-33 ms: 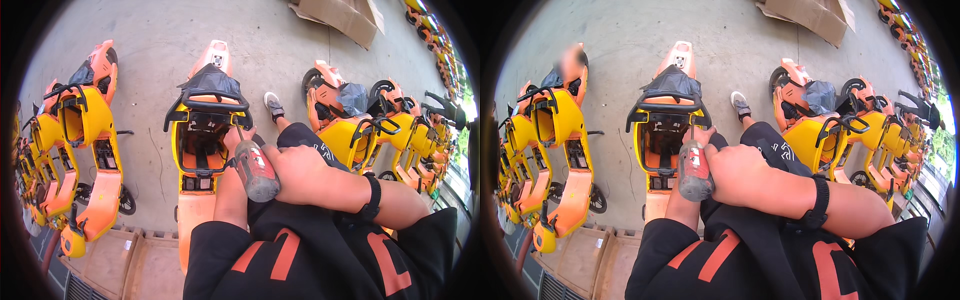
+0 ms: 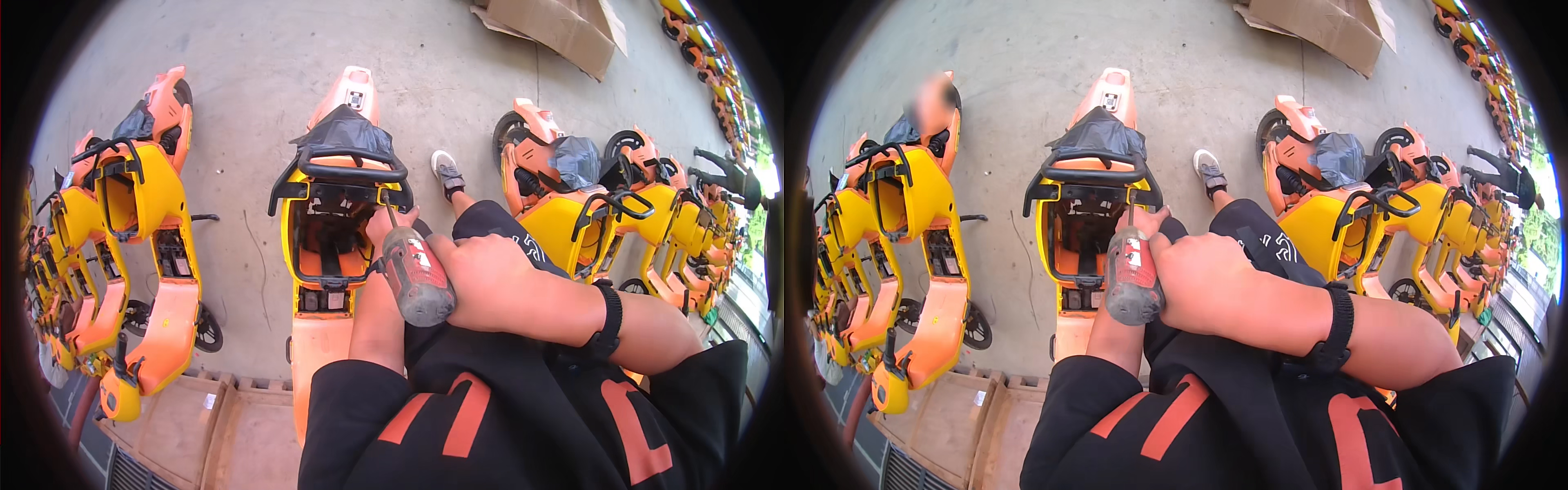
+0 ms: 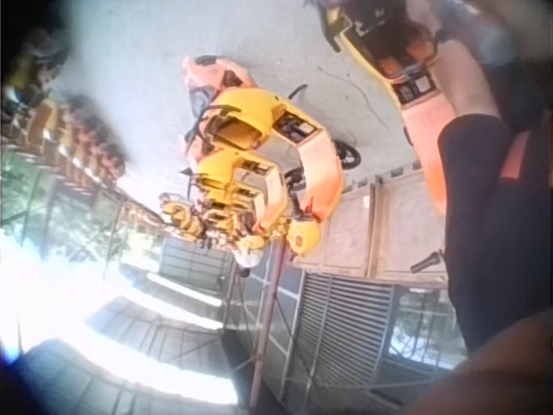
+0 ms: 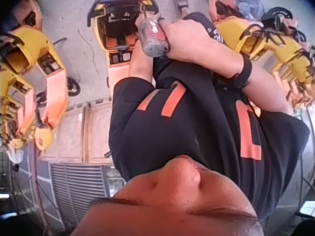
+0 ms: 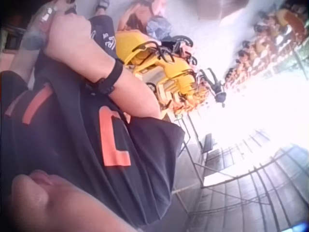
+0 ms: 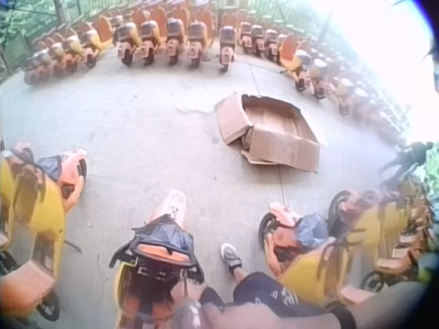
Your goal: The person uses a cordless drill to fasten screws on the rear cargo basket of an orange and yellow electric scooter. They repeatedly position the basket, align the drill, and tighten fasteners while moving between scooters in a covered assembly area.
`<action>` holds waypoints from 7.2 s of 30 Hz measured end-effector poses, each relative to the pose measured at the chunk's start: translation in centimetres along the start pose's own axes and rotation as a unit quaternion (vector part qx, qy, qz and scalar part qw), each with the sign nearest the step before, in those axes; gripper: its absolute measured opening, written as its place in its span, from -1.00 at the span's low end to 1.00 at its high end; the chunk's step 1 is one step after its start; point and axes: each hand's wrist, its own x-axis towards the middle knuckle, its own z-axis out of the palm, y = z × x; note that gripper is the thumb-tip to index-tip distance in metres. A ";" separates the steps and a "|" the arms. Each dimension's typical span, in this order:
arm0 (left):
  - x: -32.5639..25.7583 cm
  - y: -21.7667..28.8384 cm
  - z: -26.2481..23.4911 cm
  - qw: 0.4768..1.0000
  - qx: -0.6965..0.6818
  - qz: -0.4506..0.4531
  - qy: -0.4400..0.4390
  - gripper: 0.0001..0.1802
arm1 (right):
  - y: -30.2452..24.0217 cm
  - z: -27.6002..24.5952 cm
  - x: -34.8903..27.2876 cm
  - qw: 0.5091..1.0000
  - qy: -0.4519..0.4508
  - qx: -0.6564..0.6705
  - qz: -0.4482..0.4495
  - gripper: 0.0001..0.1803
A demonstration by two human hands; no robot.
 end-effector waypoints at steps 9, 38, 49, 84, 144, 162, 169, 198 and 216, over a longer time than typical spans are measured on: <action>3.1 -3.8 3.9 0.993 -0.015 0.110 0.049 -0.52 | 0.7 -1.3 0.3 0.993 0.098 0.057 0.016 -0.46; -0.1 -0.1 0.4 0.998 0.058 0.023 -0.007 -0.25 | 7.0 -3.6 -0.1 0.949 0.090 0.298 0.058 -0.57; -1.3 -10.7 2.6 0.973 -0.221 0.030 0.057 -0.44 | 11.2 -4.5 -0.4 0.960 0.027 0.266 -0.077 -0.66; -19.8 -7.3 12.9 0.467 -0.870 -0.125 0.097 -0.65 | 15.5 -5.9 1.8 0.939 0.018 -0.080 -0.333 -0.48; -14.8 -4.3 -13.1 0.894 -0.341 0.246 0.156 -0.65 | -8.1 -9.7 7.9 0.972 0.001 -0.036 -0.233 -0.75; -5.7 -19.6 7.7 0.803 -0.580 -0.062 0.120 -0.66 | -5.9 -9.4 8.0 0.967 -0.031 0.198 -0.157 -0.51; -6.3 -21.6 9.1 0.820 -0.547 -0.118 0.117 -0.64 | -4.5 -9.8 8.2 0.946 -0.031 0.292 -0.137 -0.59; -5.3 -21.1 8.5 0.822 -0.548 -0.077 0.132 -0.67 | -12.1 -6.6 6.1 0.926 0.025 -0.252 -0.281 -0.42; -2.9 -20.5 12.6 0.901 -0.374 0.026 0.218 -0.66 | -11.2 -6.2 8.1 0.958 -0.128 -0.069 -0.245 -0.49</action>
